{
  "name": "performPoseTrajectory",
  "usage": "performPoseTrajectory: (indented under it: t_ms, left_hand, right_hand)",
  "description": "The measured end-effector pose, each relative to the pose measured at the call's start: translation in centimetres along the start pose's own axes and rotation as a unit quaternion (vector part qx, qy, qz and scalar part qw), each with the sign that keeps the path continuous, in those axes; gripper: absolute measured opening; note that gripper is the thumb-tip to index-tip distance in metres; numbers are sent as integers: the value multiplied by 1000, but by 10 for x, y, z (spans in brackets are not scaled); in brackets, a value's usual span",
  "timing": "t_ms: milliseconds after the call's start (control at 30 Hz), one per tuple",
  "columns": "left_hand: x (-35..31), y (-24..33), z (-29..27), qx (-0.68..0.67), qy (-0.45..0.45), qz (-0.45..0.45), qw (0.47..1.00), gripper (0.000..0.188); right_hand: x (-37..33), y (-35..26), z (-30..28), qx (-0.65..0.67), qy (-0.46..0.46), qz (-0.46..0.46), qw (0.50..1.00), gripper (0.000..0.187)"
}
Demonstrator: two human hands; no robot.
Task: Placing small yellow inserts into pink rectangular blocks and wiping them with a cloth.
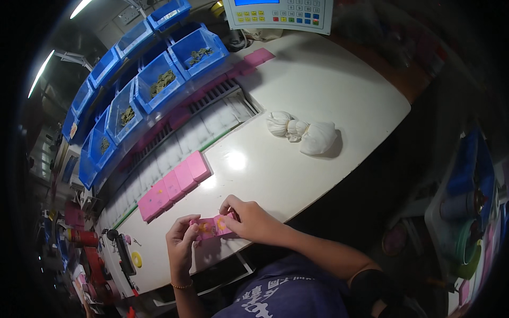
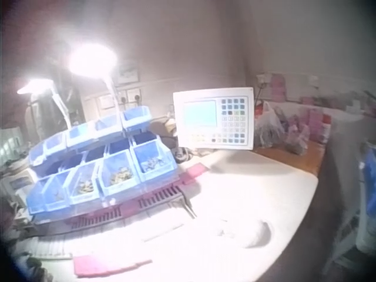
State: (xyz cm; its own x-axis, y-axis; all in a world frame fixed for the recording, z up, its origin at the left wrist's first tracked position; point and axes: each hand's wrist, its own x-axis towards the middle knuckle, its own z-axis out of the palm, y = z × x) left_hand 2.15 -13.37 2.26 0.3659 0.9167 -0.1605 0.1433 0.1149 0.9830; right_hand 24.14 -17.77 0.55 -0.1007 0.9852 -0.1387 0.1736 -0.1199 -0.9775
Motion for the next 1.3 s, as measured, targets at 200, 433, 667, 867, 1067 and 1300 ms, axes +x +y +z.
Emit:
performPoseTrajectory:
  t_ms: [200,433,667,867,1067,1300]
  left_hand:
    - [-4,6,-14,20,-30,-7,999,22]
    - [-15,-11,-1,-25,-25,197,980,52]
    - [-7,-4,37,-490,82,55,866,76]
    - [-11,9,36,-408,139,-13,902,82]
    - [-8,7,45,-305,231,-19,924,77]
    - [-11,6,45,-302,226,0,926,70]
  right_hand:
    - [-7,1,9,167,59,32,984,20]
    - [-15,-18,22,251,37,-29,967,21]
    - [-34,-15,51,369,-17,-14,929,30]
    - [-43,-32,47,44,-26,-64,997,54]
    - [-19,-42,42,-233,108,-314,914,34]
    - [-5,-39,51,-181,111,-333,919,23]
